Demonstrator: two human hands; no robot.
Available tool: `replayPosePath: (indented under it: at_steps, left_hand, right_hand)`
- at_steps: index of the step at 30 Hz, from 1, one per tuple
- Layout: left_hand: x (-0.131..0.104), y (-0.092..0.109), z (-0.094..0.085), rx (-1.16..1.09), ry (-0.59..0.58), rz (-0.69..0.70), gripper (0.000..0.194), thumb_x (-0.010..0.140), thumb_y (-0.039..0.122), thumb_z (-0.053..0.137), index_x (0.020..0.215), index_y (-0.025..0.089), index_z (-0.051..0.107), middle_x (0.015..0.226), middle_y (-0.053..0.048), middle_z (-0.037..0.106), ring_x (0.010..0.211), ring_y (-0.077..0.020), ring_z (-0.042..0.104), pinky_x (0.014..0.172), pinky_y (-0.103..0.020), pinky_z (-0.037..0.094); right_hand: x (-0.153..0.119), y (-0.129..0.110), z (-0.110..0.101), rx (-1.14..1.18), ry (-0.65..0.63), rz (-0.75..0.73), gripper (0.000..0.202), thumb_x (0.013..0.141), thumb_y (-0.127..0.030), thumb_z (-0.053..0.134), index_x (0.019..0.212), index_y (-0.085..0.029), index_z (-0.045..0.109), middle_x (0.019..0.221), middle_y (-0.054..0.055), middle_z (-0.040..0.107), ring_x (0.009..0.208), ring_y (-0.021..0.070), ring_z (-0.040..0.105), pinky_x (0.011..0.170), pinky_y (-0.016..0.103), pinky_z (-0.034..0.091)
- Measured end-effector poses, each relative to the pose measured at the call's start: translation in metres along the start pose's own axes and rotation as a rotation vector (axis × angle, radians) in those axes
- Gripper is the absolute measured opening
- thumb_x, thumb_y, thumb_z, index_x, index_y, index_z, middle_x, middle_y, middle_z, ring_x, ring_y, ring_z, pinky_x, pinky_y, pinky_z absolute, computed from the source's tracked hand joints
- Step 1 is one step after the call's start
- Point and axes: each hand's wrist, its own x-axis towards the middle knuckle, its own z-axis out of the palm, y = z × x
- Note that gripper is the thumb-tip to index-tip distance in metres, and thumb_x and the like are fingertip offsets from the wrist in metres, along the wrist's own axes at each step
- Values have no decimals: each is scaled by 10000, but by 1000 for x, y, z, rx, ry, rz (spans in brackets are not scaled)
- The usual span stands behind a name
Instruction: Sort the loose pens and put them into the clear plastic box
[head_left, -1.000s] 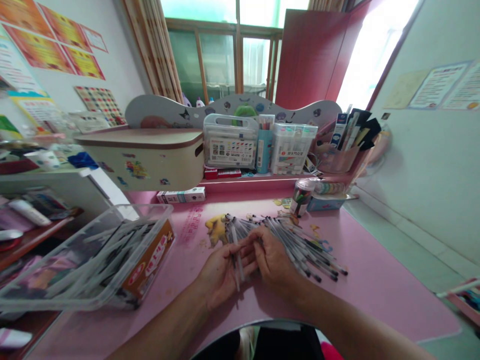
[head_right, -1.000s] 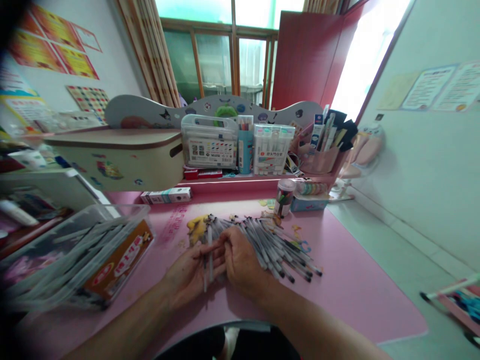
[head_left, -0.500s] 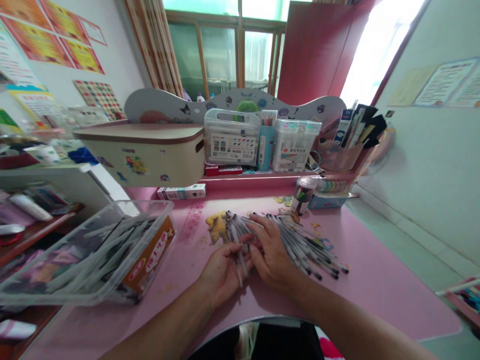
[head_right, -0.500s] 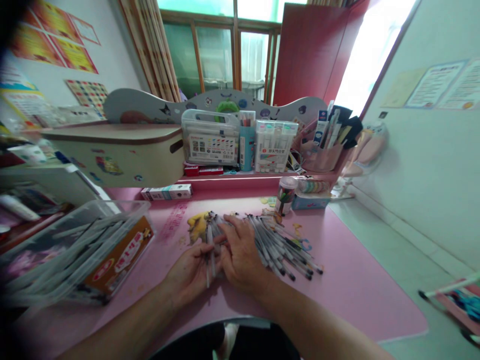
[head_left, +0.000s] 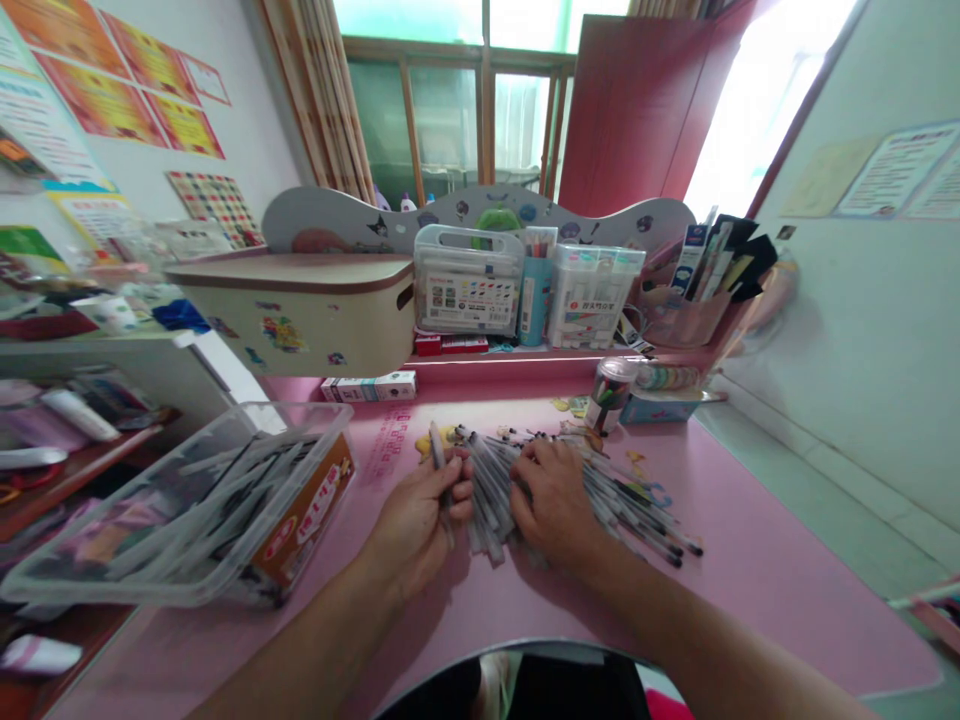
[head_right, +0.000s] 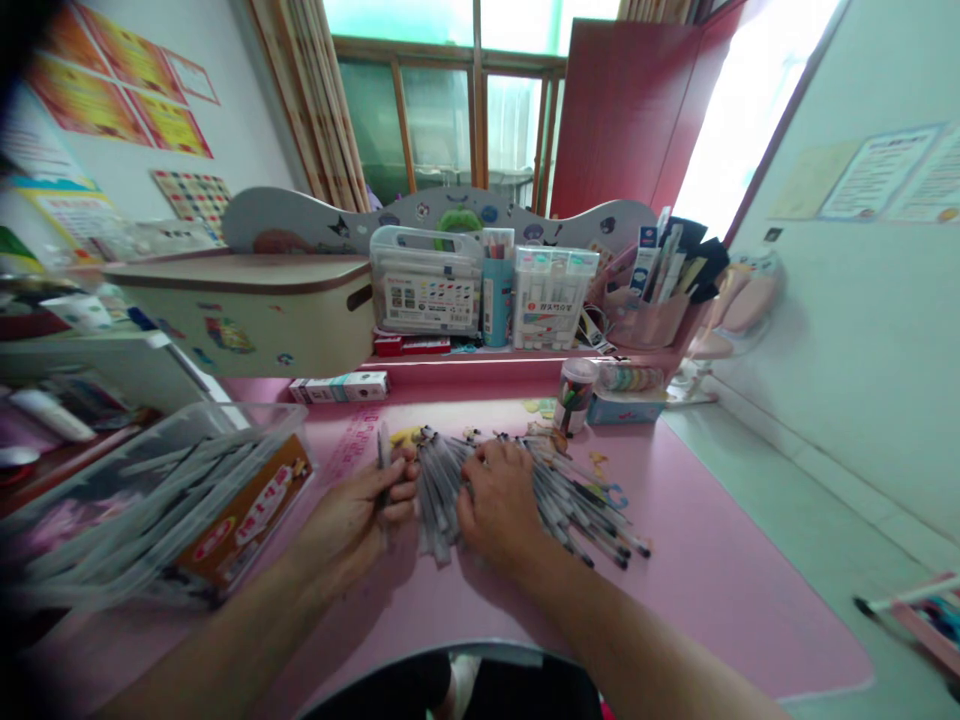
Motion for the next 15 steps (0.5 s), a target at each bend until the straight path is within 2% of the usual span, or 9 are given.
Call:
replayPosePath:
  at_steps: [2,5,8,9,11,13,15]
  left_hand:
    - [-10,4,4,142,-49,44,123,940,48,470,935,116,572,719,5,535,473,-26,416,384,-99,279]
    - [-28,8,7,399,-178,69,74,916,126,555,974,156,589,659,42,473,487,-46,368,411,-124,270]
    - [-48,20,2,679,-278,115,188,912,292,612,1079,205,616,609,69,386,489,-69,325,443,-159,283]
    - [-55,28,-1,780,-283,157,236,913,349,612,1111,220,625,613,65,390,492,-79,326,450,-174,291]
    - [-67,49,-8,1007,-245,306,289,908,420,602,1132,244,653,668,25,488,541,-111,409,486,-206,352]
    - [-73,78,-16,1252,-179,504,284,884,423,620,1102,257,693,849,-45,643,726,-178,565,629,-255,465]
    - [-71,110,-25,1477,-121,644,308,854,422,636,1117,278,707,1010,-69,707,925,-254,626,809,-326,505]
  right_hand:
    - [-1,-2,-1,-94,-63,2,84,859,-206,609,895,-179,680,1027,107,619,992,285,485,885,431,346]
    - [-2,-5,-3,-178,-147,-1,124,898,-290,626,928,-188,689,1054,112,629,1018,300,485,899,437,340]
    - [-2,-9,-6,-219,-201,4,180,921,-341,619,987,-192,694,1104,125,631,1055,315,486,912,442,336]
    - [-2,-10,-7,-229,-213,11,193,923,-350,619,998,-189,694,1118,131,630,1063,320,486,915,445,335]
    - [-1,-13,-10,-243,-235,25,203,925,-353,617,994,-180,695,1127,143,628,1065,324,490,920,448,332]
    - [0,-14,-13,-248,-255,38,183,931,-325,606,975,-172,697,1119,151,631,1063,323,495,923,450,327]
    - [1,-14,-14,-250,-274,49,156,933,-280,594,961,-169,700,1113,155,636,1063,323,497,921,450,322]
